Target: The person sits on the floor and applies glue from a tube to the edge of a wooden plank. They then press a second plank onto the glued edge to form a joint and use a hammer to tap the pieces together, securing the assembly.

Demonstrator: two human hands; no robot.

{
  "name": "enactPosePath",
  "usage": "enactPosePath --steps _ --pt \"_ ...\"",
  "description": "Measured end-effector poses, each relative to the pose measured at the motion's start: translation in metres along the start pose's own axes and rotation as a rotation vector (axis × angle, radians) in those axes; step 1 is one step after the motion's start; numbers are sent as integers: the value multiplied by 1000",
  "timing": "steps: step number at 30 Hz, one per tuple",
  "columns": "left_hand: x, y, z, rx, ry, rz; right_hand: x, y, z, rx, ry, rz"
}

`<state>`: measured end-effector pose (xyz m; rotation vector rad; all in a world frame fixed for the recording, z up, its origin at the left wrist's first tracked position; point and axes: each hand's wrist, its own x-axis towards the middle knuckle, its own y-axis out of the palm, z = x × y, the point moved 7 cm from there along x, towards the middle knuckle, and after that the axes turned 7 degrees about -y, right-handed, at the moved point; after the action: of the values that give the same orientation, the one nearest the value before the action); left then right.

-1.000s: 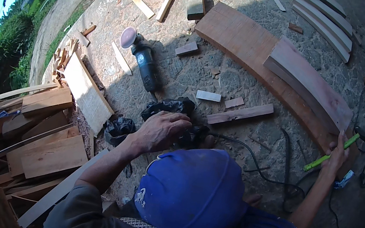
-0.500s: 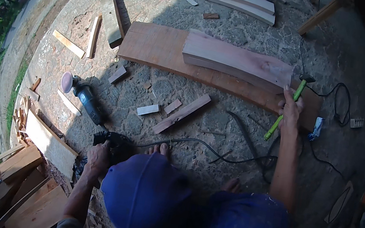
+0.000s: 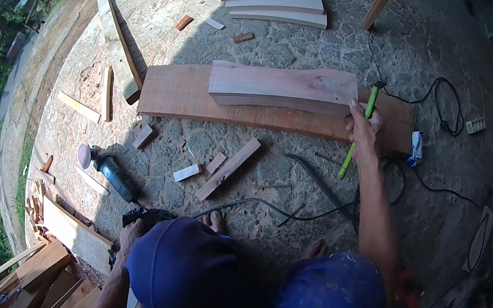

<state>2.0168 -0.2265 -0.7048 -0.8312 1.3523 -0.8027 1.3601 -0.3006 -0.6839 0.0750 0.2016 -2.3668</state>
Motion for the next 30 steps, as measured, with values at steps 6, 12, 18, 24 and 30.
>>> enactPosePath --steps 6,12,18,24,30 --pt "-8 -57 -28 -195 -55 -39 3 -4 -4 -30 -13 -7" --pt "31 -111 -88 -1243 136 79 4 -8 -2 -12 -21 -12" --pt "102 -178 -206 -1540 536 17 5 -8 -4 -20 -25 6" --pt "141 -204 -295 -1083 833 -238 4 -5 -5 -23 -33 29" --pt "168 -186 -323 -1278 851 -153 4 -6 -1 -56 -33 24"
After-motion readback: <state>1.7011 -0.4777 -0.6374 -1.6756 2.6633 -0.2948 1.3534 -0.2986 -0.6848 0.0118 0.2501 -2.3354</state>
